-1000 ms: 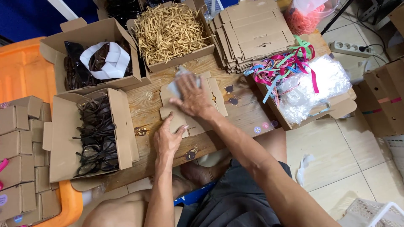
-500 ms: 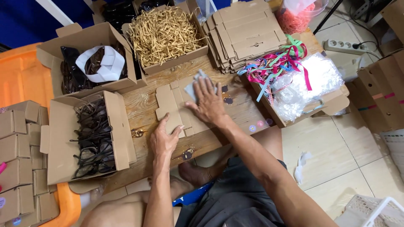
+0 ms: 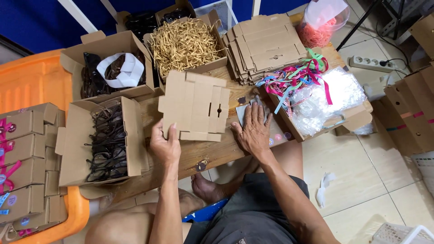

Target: The person smooths a flat cardboard piece with a cloth, folds the flaps to form a small box, and then fills it with shredded paper packing material. The workspace contains stacks of cardboard, boxes of sunglasses, and colorful ribbons.

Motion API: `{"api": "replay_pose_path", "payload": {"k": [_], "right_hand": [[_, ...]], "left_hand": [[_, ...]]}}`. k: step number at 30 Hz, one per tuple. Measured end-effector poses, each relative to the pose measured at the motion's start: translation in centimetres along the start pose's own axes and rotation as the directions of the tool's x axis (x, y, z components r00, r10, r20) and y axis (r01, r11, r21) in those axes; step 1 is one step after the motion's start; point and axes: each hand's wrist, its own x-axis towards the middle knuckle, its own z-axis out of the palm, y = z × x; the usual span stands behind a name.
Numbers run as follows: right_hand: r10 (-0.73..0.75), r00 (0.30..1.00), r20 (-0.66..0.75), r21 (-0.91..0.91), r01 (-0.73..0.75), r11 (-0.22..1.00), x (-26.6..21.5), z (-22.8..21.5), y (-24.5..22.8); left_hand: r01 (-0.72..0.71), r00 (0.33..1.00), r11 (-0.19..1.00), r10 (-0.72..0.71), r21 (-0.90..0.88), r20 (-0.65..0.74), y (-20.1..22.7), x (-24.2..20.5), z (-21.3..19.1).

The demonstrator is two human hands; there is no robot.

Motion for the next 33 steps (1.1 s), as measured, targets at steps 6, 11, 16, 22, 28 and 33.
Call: {"api": "replay_pose_path", "payload": {"k": [6, 11, 16, 22, 28, 33], "right_hand": [[-0.014, 0.998, -0.057, 0.022, 0.015, 1.000, -0.2, -0.1, -0.1], [-0.021, 0.987, -0.162, 0.044, 0.029, 0.999, -0.2, 0.5, 0.2], [-0.047, 0.938, -0.343, 0.095, 0.085, 0.992, 0.6, 1.6, 1.3], [0.100, 0.927, -0.361, 0.583, 0.140, 0.801, 1.3, -0.3, 0.0], [-0.363, 0.921, 0.138, -0.064, 0.374, 0.925, 1.2, 0.3, -4.8], [-0.289, 0.955, 0.058, -0.091, 0.294, 0.952, 5.8, 0.7, -8.6]], "left_hand": [[-0.380, 0.921, 0.917, 0.387, 0.123, -0.036, -0.2, 2.6, 1.1], [-0.577, 0.801, 0.816, 0.562, 0.018, 0.207, 0.3, 1.1, 1.3], [-0.564, 0.766, 0.824, 0.493, 0.062, 0.413, -2.9, -1.7, -0.2], [-0.346, 0.692, 0.901, 0.057, 0.260, 0.720, -1.9, -2.9, -3.3], [-0.450, 0.765, 0.852, 0.212, 0.268, 0.609, -3.2, -3.7, -2.6], [-0.450, 0.780, 0.845, 0.214, 0.289, 0.587, -3.8, -3.7, -2.4]]}}
